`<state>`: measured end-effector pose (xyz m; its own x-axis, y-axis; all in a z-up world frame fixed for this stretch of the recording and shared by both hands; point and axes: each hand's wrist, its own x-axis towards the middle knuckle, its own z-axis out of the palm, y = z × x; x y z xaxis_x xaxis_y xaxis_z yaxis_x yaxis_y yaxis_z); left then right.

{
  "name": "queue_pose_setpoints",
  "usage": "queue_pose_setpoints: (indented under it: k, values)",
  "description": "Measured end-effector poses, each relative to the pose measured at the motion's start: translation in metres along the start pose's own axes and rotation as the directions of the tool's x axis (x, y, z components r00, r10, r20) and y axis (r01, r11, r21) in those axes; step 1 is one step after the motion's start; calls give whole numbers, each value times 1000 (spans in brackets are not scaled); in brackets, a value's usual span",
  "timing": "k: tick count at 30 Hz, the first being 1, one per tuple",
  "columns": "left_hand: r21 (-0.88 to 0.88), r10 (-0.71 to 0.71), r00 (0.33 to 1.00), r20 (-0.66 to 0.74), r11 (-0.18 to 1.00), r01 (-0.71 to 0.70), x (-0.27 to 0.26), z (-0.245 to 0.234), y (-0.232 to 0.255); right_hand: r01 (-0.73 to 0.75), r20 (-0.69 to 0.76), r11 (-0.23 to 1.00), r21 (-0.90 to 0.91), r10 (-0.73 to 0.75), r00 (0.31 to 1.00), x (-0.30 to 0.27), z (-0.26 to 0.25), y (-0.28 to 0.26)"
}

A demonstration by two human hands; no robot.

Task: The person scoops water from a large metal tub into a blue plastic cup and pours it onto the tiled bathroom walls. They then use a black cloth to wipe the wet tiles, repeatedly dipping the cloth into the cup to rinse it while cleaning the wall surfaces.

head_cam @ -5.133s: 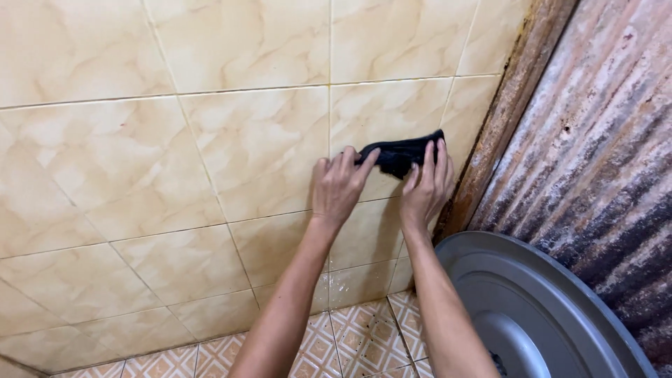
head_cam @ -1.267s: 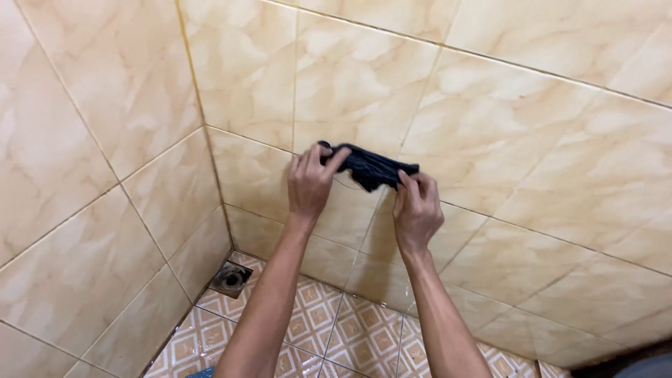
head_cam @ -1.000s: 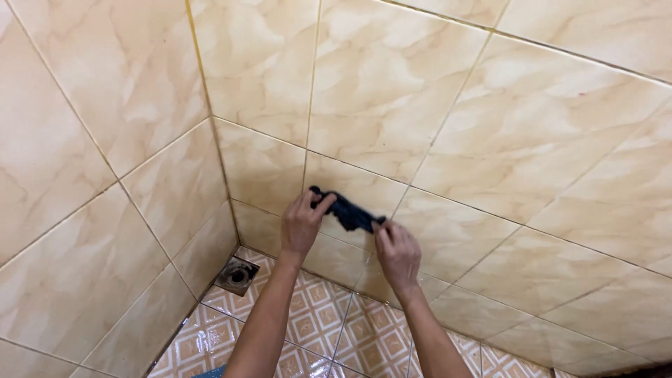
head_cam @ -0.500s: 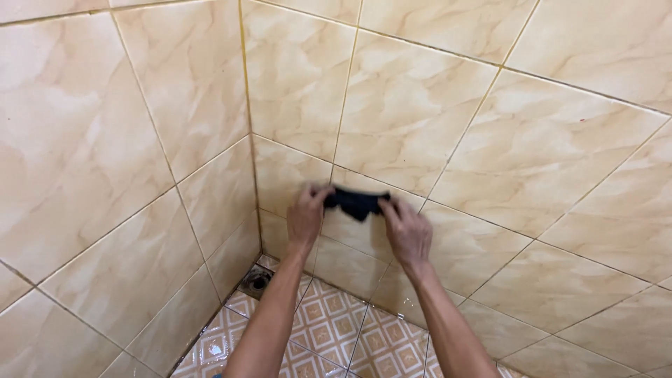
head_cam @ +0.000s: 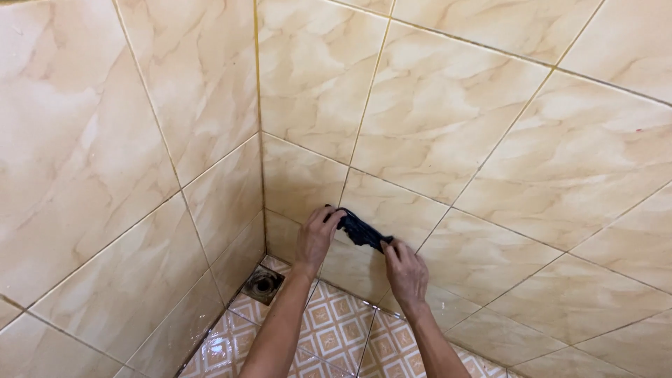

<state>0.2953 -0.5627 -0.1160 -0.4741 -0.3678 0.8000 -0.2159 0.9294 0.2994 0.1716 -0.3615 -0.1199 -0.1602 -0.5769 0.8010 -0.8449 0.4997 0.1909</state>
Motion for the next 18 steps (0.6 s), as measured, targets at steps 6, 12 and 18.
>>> queue_pose_setpoints:
  k: [6, 12, 18]
  values:
    - [-80, -130, 989, 66, 988, 135, 13, -13, 3, -70, 15, 997, 28, 70, 997, 40, -39, 0]
    - [10, -108, 924, -366, 993, 120, 106, -49, 45, -101, -284, 995, 26, 104, 953, 115, -62, 17]
    - [47, -69, 942, -330, 995, 89, 87, -19, 18, -89, -279, 993, 81, 108, 954, 85, -28, 9]
